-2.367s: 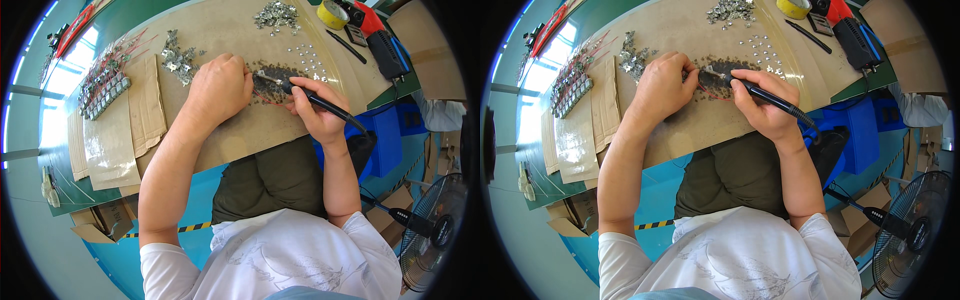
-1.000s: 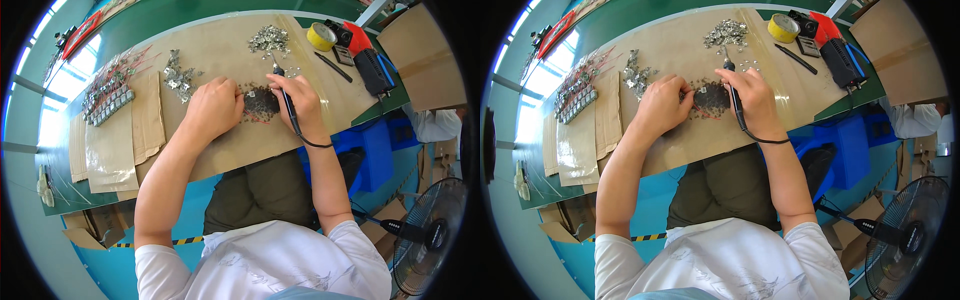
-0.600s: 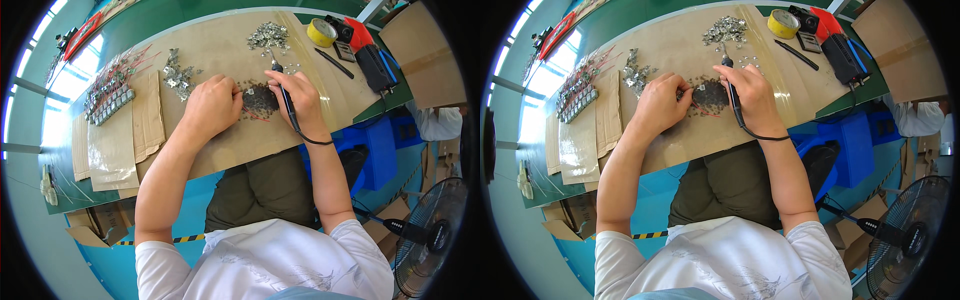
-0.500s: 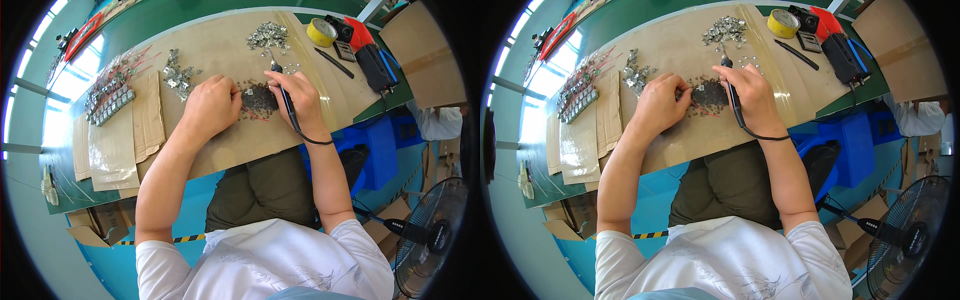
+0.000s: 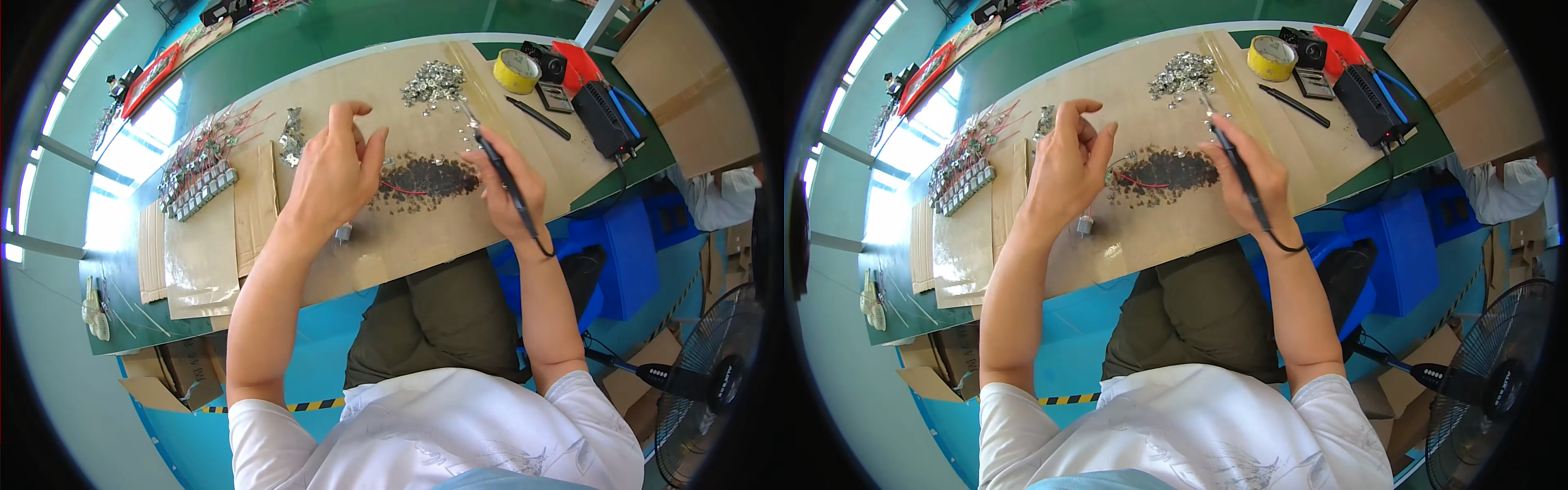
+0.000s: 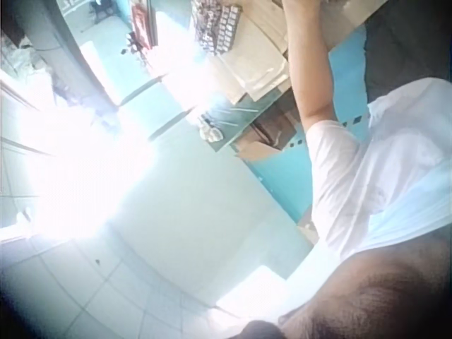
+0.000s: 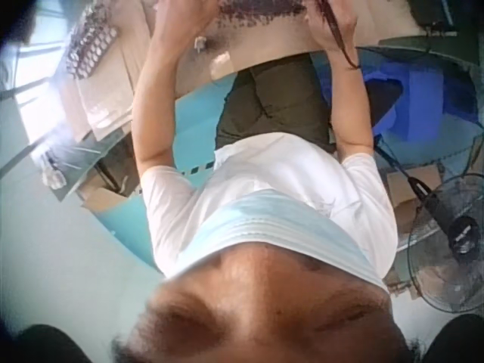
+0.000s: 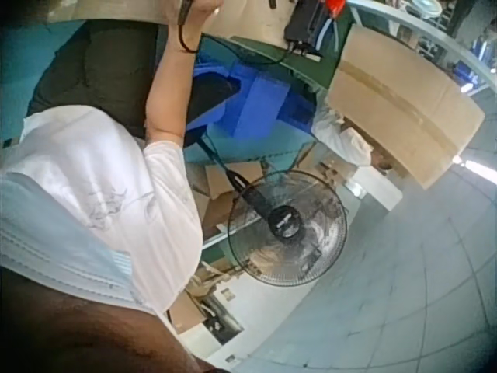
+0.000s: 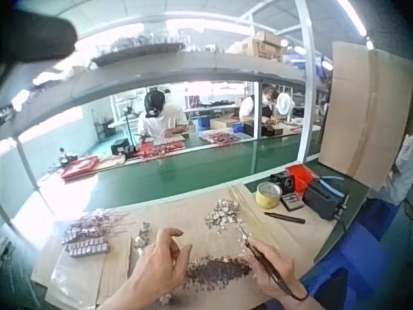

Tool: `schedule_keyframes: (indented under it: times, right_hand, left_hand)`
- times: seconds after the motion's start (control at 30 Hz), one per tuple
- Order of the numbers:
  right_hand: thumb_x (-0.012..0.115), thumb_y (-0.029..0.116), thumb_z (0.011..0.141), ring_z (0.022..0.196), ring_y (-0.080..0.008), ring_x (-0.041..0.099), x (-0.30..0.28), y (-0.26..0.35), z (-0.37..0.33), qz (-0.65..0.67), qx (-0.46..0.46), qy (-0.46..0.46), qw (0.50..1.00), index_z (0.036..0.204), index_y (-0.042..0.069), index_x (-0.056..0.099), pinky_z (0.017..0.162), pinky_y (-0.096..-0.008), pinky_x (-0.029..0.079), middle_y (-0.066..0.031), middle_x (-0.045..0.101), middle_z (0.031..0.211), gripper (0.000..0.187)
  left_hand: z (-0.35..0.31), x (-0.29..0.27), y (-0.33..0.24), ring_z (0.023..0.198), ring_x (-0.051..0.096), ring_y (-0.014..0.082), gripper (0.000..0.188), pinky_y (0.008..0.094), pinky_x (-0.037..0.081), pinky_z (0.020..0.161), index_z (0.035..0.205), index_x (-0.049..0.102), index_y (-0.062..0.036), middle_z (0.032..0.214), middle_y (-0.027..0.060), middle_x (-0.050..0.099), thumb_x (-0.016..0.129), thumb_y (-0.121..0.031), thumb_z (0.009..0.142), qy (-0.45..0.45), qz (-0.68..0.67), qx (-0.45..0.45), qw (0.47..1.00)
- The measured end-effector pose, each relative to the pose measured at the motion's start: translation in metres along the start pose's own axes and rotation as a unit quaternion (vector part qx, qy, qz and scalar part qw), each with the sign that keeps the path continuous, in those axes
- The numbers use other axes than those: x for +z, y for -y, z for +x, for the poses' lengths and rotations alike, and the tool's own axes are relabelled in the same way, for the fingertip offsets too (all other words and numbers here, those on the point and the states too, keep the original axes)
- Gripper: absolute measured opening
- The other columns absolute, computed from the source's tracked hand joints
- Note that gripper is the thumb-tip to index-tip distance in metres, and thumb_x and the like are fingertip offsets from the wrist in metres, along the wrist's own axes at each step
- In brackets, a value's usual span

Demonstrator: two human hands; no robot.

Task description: Soldering wires to electronic components on an assembly workbench.

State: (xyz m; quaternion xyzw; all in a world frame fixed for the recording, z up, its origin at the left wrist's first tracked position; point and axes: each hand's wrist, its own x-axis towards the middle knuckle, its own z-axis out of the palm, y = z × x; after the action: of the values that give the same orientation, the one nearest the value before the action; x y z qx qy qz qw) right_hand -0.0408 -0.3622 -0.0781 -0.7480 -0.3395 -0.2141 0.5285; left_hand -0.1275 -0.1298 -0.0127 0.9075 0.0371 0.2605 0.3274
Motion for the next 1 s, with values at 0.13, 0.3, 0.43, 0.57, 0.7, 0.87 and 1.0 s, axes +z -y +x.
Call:
schedule_keyframes:
  times: [0.13, 0.3, 0.43, 0.57, 0.7, 0.87, 1.0]
  right_hand:
    - [0.070, 0.008, 0.100, 0.065, -0.0049, 0.064, -0.012, 0.003, -0.011, 0.160, 0.129, -0.022, 0.978, 0.134, 0.000, 0.065, 0.057, -0.0195, 0.053, -0.0056, 0.076, 0.089, 0.035]
    - [0.071, 0.005, 0.098, 0.063, -0.0077, 0.067, -0.014, -0.002, -0.017, 0.158, 0.084, -0.011, 0.984, 0.122, -0.004, 0.070, 0.056, -0.0204, 0.054, -0.0061, 0.073, 0.081, 0.025]
    - [0.073, 0.002, 0.095, 0.064, -0.0089, 0.070, -0.015, 0.003, -0.020, 0.143, 0.116, 0.000, 0.983, 0.111, -0.004, 0.073, 0.056, -0.0210, 0.054, -0.0062, 0.073, 0.079, 0.018]
    - [0.072, 0.000, 0.091, 0.063, -0.0093, 0.070, -0.016, 0.005, -0.016, 0.107, 0.093, 0.023, 0.990, 0.105, -0.003, 0.074, 0.056, -0.0217, 0.054, -0.0055, 0.072, 0.076, 0.014]
    - [0.073, 0.001, 0.091, 0.063, -0.0091, 0.070, -0.014, 0.005, -0.016, 0.105, 0.123, 0.024, 0.987, 0.103, -0.002, 0.075, 0.057, -0.0213, 0.054, -0.0050, 0.072, 0.075, 0.013]
    - [0.074, 0.001, 0.090, 0.063, -0.0086, 0.070, -0.015, 0.005, -0.014, 0.099, 0.117, 0.035, 0.988, 0.103, -0.002, 0.075, 0.057, -0.0210, 0.053, -0.0049, 0.072, 0.074, 0.013]
    - [0.074, 0.000, 0.090, 0.063, -0.0082, 0.069, -0.014, 0.006, -0.013, 0.083, 0.101, 0.046, 0.990, 0.102, -0.002, 0.076, 0.056, -0.0210, 0.052, -0.0054, 0.073, 0.074, 0.012]
  left_hand:
    - [0.014, 0.021, 0.000, 0.055, 0.060, 0.0214, 0.018, 0.0343, 0.046, 0.055, 0.108, 0.061, 0.0007, 0.067, 0.0113, 0.064, 0.068, -0.011, 0.097, -0.005, -0.074, 0.041, 0.996]
    - [0.008, 0.049, 0.010, 0.056, 0.063, 0.0198, 0.009, 0.0316, 0.052, 0.060, 0.087, 0.067, -0.0001, 0.067, 0.0105, 0.068, 0.070, -0.009, 0.086, 0.022, -0.099, 0.023, 0.995]
    - [-0.005, 0.057, 0.015, 0.062, 0.067, 0.0229, 0.010, 0.0346, 0.054, 0.063, 0.088, 0.068, -0.0005, 0.072, 0.0121, 0.069, 0.071, -0.009, 0.086, 0.057, -0.064, 0.005, 0.996]
    - [-0.006, 0.056, 0.013, 0.079, 0.068, 0.0394, 0.011, 0.0472, 0.056, 0.073, 0.086, 0.067, 0.0001, 0.085, 0.0202, 0.068, 0.070, -0.010, 0.082, 0.088, -0.017, 0.003, 0.996]
    - [-0.007, 0.057, 0.013, 0.082, 0.068, 0.0399, 0.011, 0.0475, 0.056, 0.075, 0.083, 0.068, 0.0002, 0.090, 0.0190, 0.067, 0.070, -0.011, 0.082, 0.089, 0.002, 0.015, 0.996]
    - [-0.007, 0.057, 0.012, 0.082, 0.067, 0.0399, 0.011, 0.0472, 0.056, 0.076, 0.081, 0.068, 0.0004, 0.089, 0.0184, 0.066, 0.070, -0.010, 0.081, 0.091, 0.004, 0.015, 0.996]
    - [-0.008, 0.058, 0.013, 0.082, 0.068, 0.0401, 0.011, 0.0472, 0.056, 0.076, 0.082, 0.069, 0.0006, 0.089, 0.0184, 0.066, 0.071, -0.010, 0.081, 0.089, 0.000, 0.017, 0.996]
